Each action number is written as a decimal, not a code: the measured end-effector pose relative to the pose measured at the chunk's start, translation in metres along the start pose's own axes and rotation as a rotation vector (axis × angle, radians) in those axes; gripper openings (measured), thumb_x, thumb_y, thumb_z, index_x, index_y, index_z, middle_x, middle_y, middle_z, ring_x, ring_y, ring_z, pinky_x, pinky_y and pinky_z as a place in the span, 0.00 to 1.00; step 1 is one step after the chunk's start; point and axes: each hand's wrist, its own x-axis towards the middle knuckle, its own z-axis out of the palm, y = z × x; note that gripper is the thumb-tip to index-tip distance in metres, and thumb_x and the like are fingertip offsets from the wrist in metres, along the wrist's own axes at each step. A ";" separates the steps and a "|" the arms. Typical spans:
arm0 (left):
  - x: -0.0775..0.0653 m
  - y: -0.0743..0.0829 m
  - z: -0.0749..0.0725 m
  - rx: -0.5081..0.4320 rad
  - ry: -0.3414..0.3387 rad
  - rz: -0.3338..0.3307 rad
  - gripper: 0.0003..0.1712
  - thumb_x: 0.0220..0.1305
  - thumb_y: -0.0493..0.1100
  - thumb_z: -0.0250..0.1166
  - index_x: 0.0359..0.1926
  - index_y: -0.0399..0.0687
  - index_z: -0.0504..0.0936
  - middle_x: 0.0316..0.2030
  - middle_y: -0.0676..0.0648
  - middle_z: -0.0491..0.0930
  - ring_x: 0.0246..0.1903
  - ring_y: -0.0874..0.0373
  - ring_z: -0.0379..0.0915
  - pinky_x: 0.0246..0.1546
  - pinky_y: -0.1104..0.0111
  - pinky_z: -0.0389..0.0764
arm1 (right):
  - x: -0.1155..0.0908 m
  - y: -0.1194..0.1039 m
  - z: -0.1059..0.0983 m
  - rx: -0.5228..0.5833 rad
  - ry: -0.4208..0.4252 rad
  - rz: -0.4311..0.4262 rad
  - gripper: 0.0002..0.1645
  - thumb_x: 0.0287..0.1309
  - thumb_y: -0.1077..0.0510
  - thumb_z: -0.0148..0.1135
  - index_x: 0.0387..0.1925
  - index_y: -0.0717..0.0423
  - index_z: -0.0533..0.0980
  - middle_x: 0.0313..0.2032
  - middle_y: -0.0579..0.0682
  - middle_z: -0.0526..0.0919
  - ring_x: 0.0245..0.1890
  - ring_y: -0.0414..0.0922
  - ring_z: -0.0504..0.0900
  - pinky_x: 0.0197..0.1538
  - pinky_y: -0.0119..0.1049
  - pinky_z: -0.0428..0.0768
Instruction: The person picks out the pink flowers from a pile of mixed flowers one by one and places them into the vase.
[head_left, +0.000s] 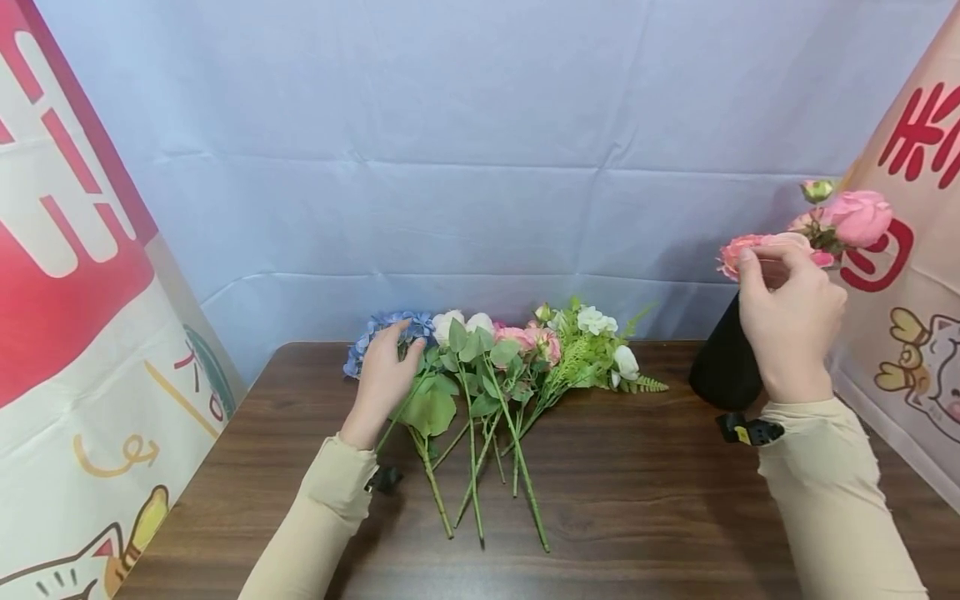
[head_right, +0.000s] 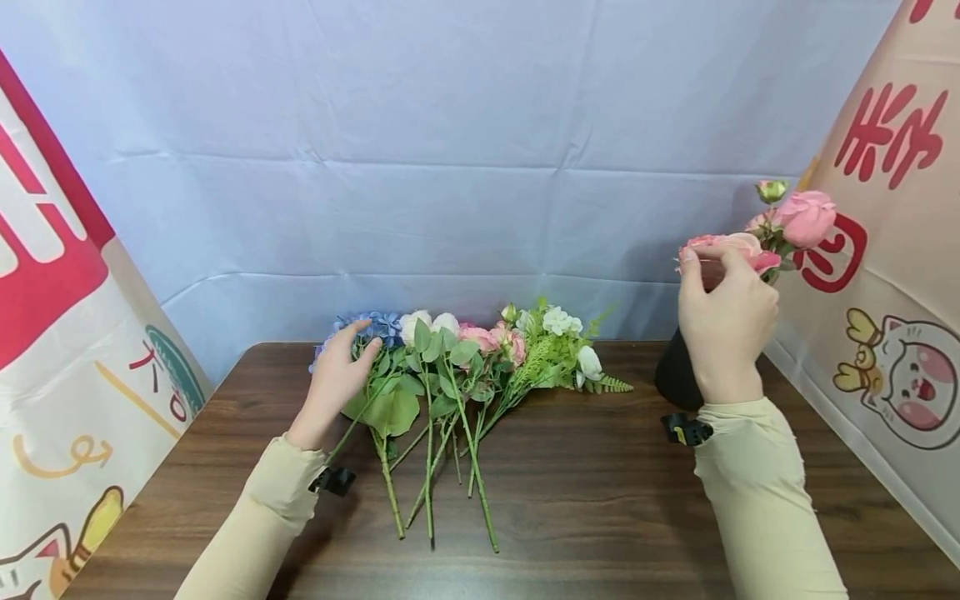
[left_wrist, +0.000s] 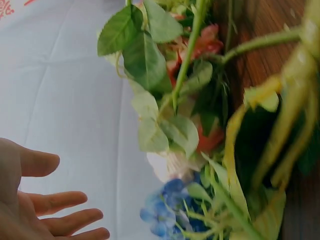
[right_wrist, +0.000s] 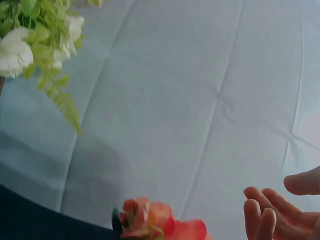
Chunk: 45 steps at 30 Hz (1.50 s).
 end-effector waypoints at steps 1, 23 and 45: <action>0.000 0.003 0.002 -0.002 -0.001 0.005 0.29 0.70 0.51 0.53 0.67 0.45 0.65 0.66 0.40 0.64 0.68 0.42 0.56 0.68 0.48 0.56 | -0.002 -0.001 0.002 0.001 -0.008 -0.009 0.26 0.61 0.40 0.53 0.48 0.52 0.81 0.42 0.60 0.85 0.36 0.41 0.79 0.42 0.41 0.65; -0.002 0.047 0.053 -0.050 -0.027 0.138 0.22 0.67 0.43 0.57 0.59 0.38 0.73 0.64 0.38 0.68 0.65 0.43 0.61 0.66 0.51 0.62 | -0.047 0.003 0.055 -0.013 -0.209 0.017 0.27 0.64 0.37 0.49 0.47 0.52 0.80 0.38 0.58 0.86 0.36 0.56 0.81 0.32 0.52 0.71; -0.010 0.060 0.076 -0.023 -0.071 0.280 0.10 0.65 0.40 0.59 0.42 0.43 0.85 0.45 0.45 0.81 0.50 0.49 0.74 0.53 0.56 0.74 | -0.080 0.010 0.093 -0.027 -0.358 0.051 0.28 0.65 0.36 0.47 0.46 0.51 0.80 0.39 0.55 0.86 0.33 0.54 0.82 0.29 0.47 0.75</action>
